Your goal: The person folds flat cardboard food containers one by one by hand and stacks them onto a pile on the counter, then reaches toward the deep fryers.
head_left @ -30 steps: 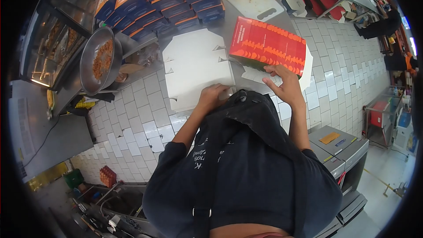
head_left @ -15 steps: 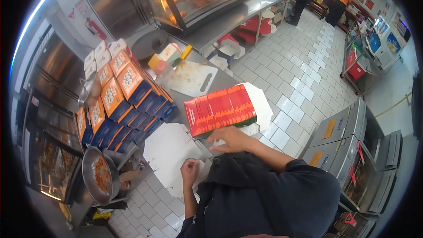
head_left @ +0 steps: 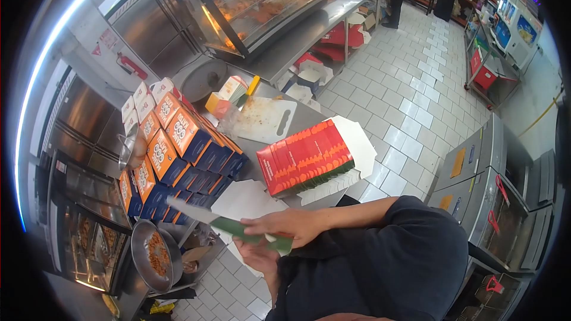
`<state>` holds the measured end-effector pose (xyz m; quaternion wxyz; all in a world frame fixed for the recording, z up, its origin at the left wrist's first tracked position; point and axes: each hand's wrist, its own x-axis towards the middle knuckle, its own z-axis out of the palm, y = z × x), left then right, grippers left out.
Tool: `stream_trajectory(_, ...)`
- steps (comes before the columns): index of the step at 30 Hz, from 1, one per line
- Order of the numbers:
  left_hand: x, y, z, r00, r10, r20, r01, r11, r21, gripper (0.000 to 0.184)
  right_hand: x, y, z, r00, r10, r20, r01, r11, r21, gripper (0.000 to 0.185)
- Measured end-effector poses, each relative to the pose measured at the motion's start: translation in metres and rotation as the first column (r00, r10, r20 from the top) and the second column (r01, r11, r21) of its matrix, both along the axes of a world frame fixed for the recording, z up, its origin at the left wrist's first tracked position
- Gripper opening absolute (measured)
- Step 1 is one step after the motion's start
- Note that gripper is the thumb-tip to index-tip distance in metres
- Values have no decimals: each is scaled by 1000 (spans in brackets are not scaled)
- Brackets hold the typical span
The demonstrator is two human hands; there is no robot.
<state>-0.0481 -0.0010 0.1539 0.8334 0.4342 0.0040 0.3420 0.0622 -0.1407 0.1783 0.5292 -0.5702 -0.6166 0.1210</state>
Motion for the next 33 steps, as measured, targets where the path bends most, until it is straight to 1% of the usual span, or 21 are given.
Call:
stream_trajectory(1, -6, -1, -2, 992, 27, -127, -54, 975, -216, 53, 0, 0, 7, 991, 11, 130, -11, 1000, -5, 83)
stream_trajectory(2, -9, -2, -2, 966, 22, -256, -130, 901, -413, 66, -2, 0, 6, 991, 9, 131, -8, 1000, -11, 83)
stream_trajectory(3, -10, -1, 7, 966, -28, -257, -103, 870, -482, 65, -3, 0, 3, 962, 24, 271, 5, 995, -104, 78)
stream_trajectory(4, -9, 3, 13, 966, -34, -257, -98, 870, -483, 65, -4, 0, 1, 915, 50, 401, 30, 981, -192, 74)
stream_trajectory(5, -8, 10, 18, 936, -37, -351, -104, 921, -375, 57, -3, -1, -2, 915, 43, 400, 37, 981, -191, 74)
stream_trajectory(6, -8, 16, 23, 897, -28, -441, -98, 961, -260, 50, -2, -3, -4, 875, 2, 484, 68, 990, -127, 71)
stream_trajectory(7, -10, 22, 31, 860, 98, -501, -152, 986, -68, 37, -3, -5, -5, 827, -41, 561, 91, 994, -61, 69)
stream_trajectory(8, -12, 27, 33, 860, 96, -502, -150, 986, -70, 37, -2, -5, -6, 827, -41, 561, 92, 994, -63, 69)
stream_trajectory(10, -18, 34, 33, 928, -41, -370, 15, 997, -73, 37, -4, -4, -5, 833, -158, 530, 85, 983, 161, 63)
stream_trajectory(14, -22, 20, 35, 949, 54, -312, -47, 998, 30, 41, -7, 0, 10, 775, -269, 572, 163, 959, 231, 60)
stream_trajectory(16, -24, 3, 40, 956, 145, -254, -128, 988, 81, 49, -10, 4, 12, 841, -241, 484, 71, 937, 343, 61)
stream_trajectory(17, -25, -7, 50, 953, 100, -284, -96, 995, 30, 55, -8, 7, 10, 832, -284, 477, 65, 903, 425, 68)
stream_trajectory(20, -17, -31, 70, 934, 66, -352, -77, 997, -15, 59, -6, 9, 6, 735, -398, 550, 154, 887, 436, 65)
stream_trajectory(21, -16, -18, 47, 955, 36, -295, -28, 999, 34, 56, -4, 9, 7, 730, -404, 551, 156, 883, 442, 65)
stream_trajectory(24, -12, -17, 36, 957, -16, -290, 23, 1000, 20, 52, 4, 4, 9, 707, -444, 550, 206, 874, 441, 62)
stream_trajectory(26, -1, -16, 26, 930, 95, -354, -78, 995, 63, 47, 8, 5, 1, 763, -486, 427, 278, 842, 461, 62)
stream_trajectory(28, 13, -17, 15, 981, -157, -110, 150, 986, -69, 41, 11, 11, -4, 820, -525, 226, 405, 813, 419, 71)
stream_trajectory(29, 18, -15, 2, 986, -148, -74, 145, 988, -51, 39, 10, 12, -1, 845, -527, 92, 471, 815, 338, 74)
stream_trajectory(31, 22, -19, -2, 993, -96, -69, 93, 994, -48, 37, 21, 11, 5, 800, -521, 297, 470, 853, 228, 78)
stream_trajectory(32, 27, -22, 5, 994, -63, -92, 57, 996, -68, 37, 18, 12, 5, 841, -460, 284, 410, 885, 219, 78)
stream_trajectory(33, 32, -27, 19, 983, 25, -184, -34, 999, -43, 33, 14, 13, 6, 805, -510, 303, 484, 860, 161, 79)
